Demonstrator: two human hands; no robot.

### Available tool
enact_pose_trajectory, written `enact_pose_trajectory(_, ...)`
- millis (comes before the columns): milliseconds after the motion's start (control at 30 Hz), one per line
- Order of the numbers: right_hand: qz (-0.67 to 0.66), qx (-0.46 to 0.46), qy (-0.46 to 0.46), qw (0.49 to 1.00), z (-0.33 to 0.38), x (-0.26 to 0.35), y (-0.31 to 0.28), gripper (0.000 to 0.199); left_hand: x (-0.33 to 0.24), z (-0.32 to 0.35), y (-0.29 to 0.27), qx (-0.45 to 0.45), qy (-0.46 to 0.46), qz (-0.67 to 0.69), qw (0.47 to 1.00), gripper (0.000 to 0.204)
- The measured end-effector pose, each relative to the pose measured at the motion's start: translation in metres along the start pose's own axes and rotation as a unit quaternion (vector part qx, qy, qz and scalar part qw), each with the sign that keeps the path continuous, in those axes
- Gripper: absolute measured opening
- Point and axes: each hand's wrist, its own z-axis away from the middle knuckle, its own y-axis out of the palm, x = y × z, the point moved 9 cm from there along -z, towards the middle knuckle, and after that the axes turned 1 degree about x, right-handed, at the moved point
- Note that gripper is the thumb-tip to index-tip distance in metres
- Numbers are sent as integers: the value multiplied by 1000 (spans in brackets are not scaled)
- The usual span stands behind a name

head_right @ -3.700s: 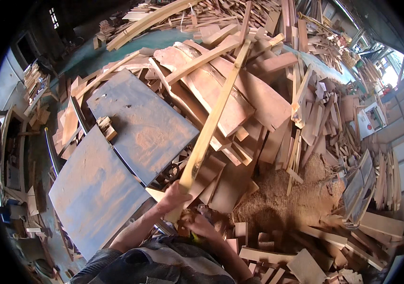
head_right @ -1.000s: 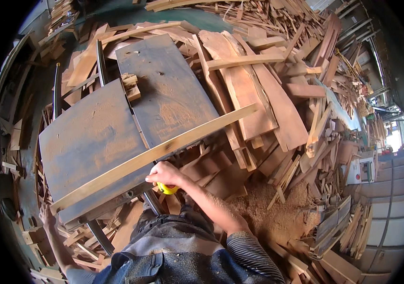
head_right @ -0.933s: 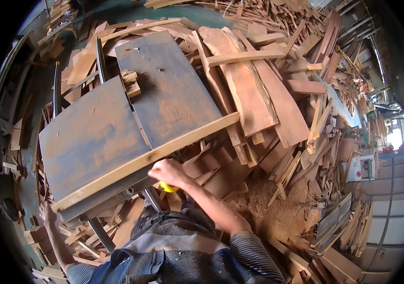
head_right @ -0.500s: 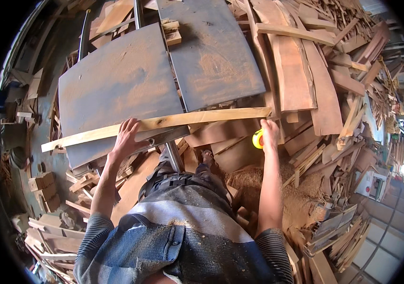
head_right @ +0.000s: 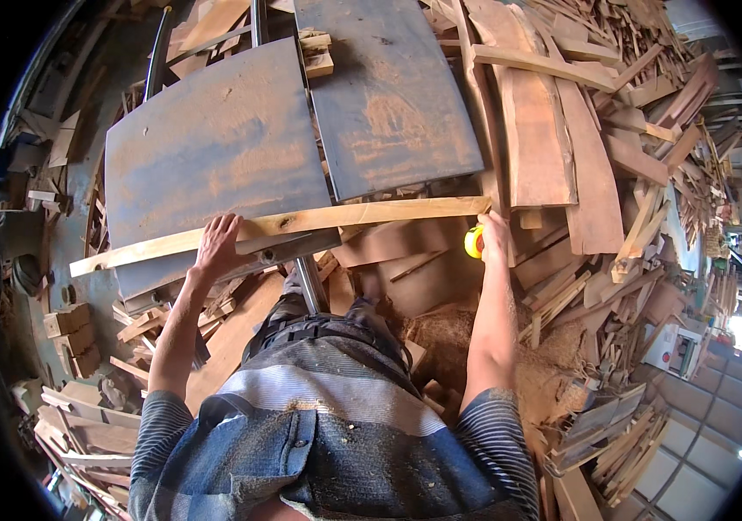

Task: The person measures wood planks with a tape measure, handling multiple pieces of wood on and around a saw table.

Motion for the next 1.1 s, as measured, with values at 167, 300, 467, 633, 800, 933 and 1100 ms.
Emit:
enact_pose_trajectory(167, -13, 37, 2, 999, 41, 34, 40, 65, 12, 33, -9, -25, -57, 8, 998, 81)
enact_pose_trajectory(300, 11, 114, -16, 993, 50, 29, 62, 65, 24, 54, -9, -53, -99, -26, 993, 74)
enact_pose_trajectory(467, 27, 133, 20, 990, 70, 45, 80, 61, 32, 66, -2, -32, -167, -34, 985, 68)
enact_pose_trajectory(633, -6, 116, -21, 993, 63, 49, 89, 59, 32, 75, 1, -22, -171, -36, 984, 74)
enact_pose_trajectory(800, -1, 185, -46, 982, 83, 55, 135, 51, 45, 89, 5, -49, -142, -29, 988, 78)
enact_pose_trajectory(933, 76, 240, -74, 965, 113, 47, 187, 54, 30, 73, -4, -15, -117, 18, 993, 73)
enact_pose_trajectory(1100, 109, 169, -118, 973, 133, 47, 190, 51, -4, 37, 9, -2, -72, 29, 997, 74)
